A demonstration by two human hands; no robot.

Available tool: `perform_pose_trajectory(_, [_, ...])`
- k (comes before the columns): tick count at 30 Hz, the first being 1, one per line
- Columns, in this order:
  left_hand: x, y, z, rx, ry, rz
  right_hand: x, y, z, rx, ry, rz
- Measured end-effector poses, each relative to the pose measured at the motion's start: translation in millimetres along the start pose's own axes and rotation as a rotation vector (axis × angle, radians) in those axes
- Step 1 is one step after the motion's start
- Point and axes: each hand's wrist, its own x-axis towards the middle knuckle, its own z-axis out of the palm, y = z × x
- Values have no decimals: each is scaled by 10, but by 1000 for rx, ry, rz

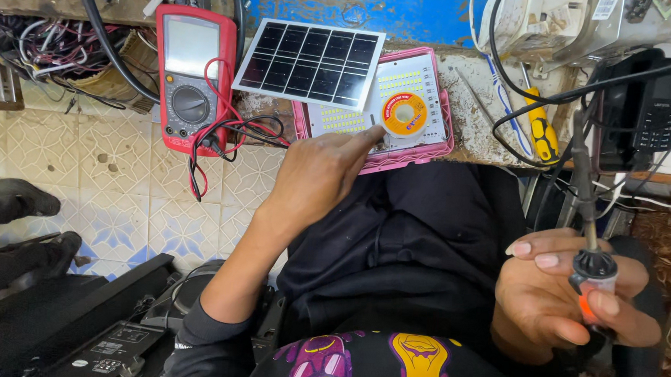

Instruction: The person sits in a chair and works on an LED light board placed on their lap. They use a hot glue gun to apply glue to the board, then use a soldering iron to solder wires to the circuit board. A multimeter and a small solar panel are visible on the workbench nearby.

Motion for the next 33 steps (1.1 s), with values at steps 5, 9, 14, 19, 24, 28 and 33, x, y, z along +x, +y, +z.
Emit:
perform_pose_trajectory(5, [5,-31,-68,5,-77,51,-24,55,-4,43,-12,-55])
perform_pose_trajectory(9, [10,-33,-107,-7,-53,80,-44,74,-4,28,-4,-62])
perform_pose_trajectory(14, [5,-72,-77,-23,30,158,-52,108,-13,71,5,-99])
perform_pose_trajectory(19, [-20,-73,-136,28,40,196,-64,83,-2,47,1,-79])
perform_pose_trajectory(24, [-41,-65,-351,106,-155,79,-83,96,4,73,-2,-84])
perform_pose_trajectory(28, [-18,-66,-430,110,-204,64,-78,84,16,67,-16,-77])
perform_pose_trajectory(33, [16,-110,-357,84,-170,81,-110,96,-17,94,6,-84])
